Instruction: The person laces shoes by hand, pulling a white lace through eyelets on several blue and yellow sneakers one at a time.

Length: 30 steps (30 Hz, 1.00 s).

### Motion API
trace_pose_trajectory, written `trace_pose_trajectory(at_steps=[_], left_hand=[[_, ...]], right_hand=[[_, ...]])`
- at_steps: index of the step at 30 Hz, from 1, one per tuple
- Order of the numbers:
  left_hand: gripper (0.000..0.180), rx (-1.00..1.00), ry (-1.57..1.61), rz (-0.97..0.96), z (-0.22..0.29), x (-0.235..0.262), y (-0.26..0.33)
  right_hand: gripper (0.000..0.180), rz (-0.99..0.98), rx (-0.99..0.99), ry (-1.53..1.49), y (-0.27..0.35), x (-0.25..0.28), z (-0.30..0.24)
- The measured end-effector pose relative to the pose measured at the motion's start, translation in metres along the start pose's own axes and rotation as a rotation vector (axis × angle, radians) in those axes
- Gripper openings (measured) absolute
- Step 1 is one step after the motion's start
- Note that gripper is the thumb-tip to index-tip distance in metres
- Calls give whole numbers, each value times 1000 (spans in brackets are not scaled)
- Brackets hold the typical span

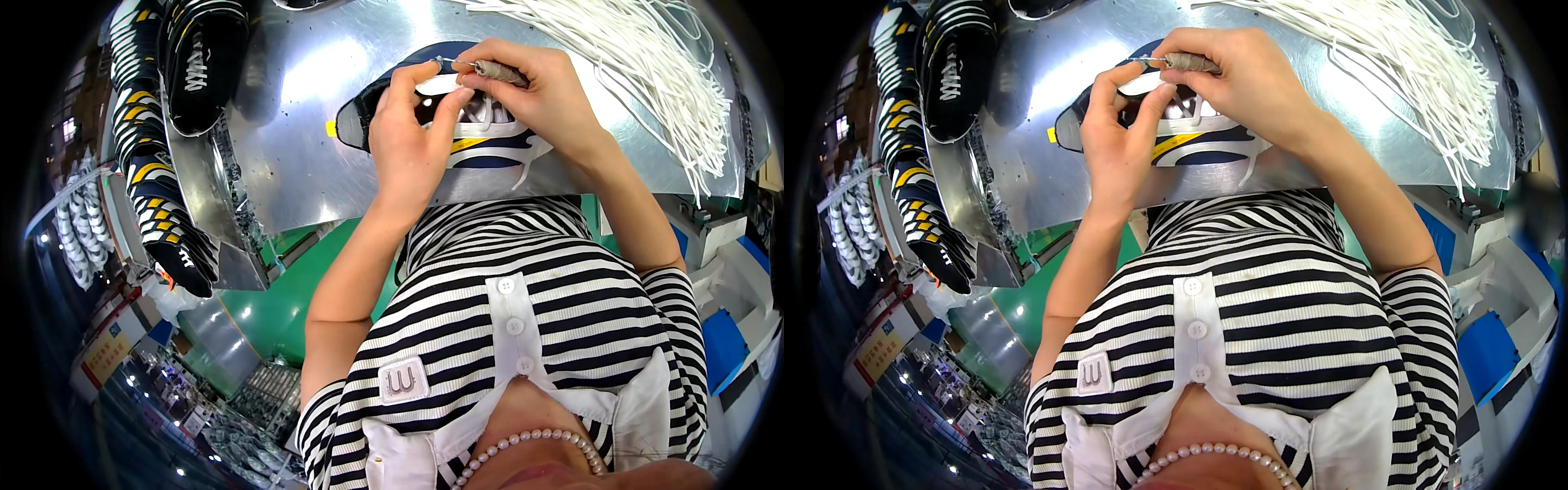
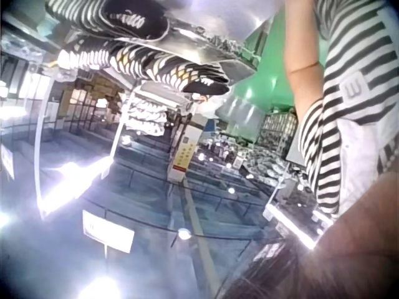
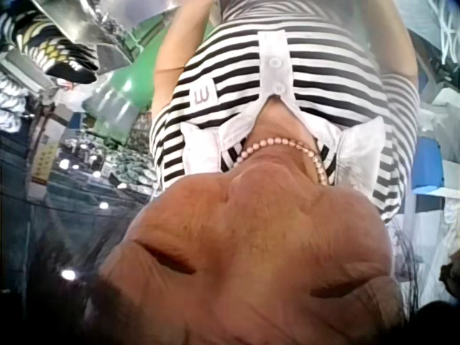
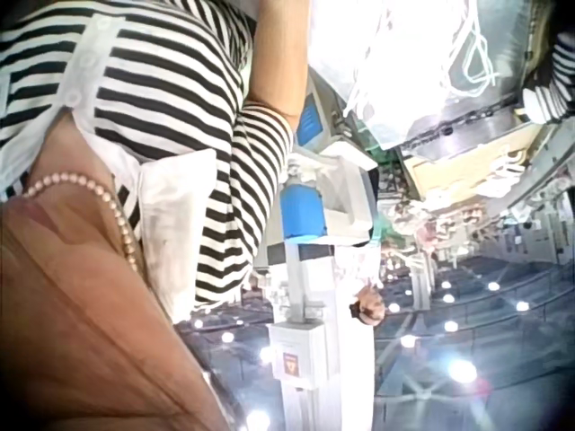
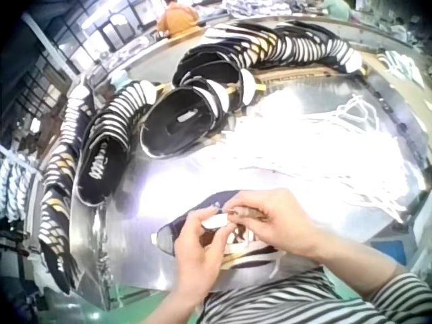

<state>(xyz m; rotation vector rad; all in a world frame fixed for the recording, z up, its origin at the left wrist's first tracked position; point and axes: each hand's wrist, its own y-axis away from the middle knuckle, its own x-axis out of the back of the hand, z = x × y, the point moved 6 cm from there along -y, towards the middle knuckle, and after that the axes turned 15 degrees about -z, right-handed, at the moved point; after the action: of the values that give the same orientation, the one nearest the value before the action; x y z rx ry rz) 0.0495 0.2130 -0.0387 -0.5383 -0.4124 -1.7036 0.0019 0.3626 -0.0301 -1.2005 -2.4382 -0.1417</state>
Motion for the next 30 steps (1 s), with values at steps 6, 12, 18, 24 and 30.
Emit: trace_pose_trajectory(at_steps=[6,12,18,24,30], left_hand=[[30,56,229,193,-8,-5,5],[30,58,222,193,-9,-5,8],[30,-20,18,127,2,-8,11],[29,-113,-223,105,10,-6,13],[27,28,123,91,-3,-9,10]], right_hand=[[28,81,-77,30,16,11,-14],[14,-36,-77,225,34,10,-13],[16,-65,-49,486,27,0,-10],[30,-86,-63,746,6,-25,-27],[34,-154,1,684,4,-16,-24]])
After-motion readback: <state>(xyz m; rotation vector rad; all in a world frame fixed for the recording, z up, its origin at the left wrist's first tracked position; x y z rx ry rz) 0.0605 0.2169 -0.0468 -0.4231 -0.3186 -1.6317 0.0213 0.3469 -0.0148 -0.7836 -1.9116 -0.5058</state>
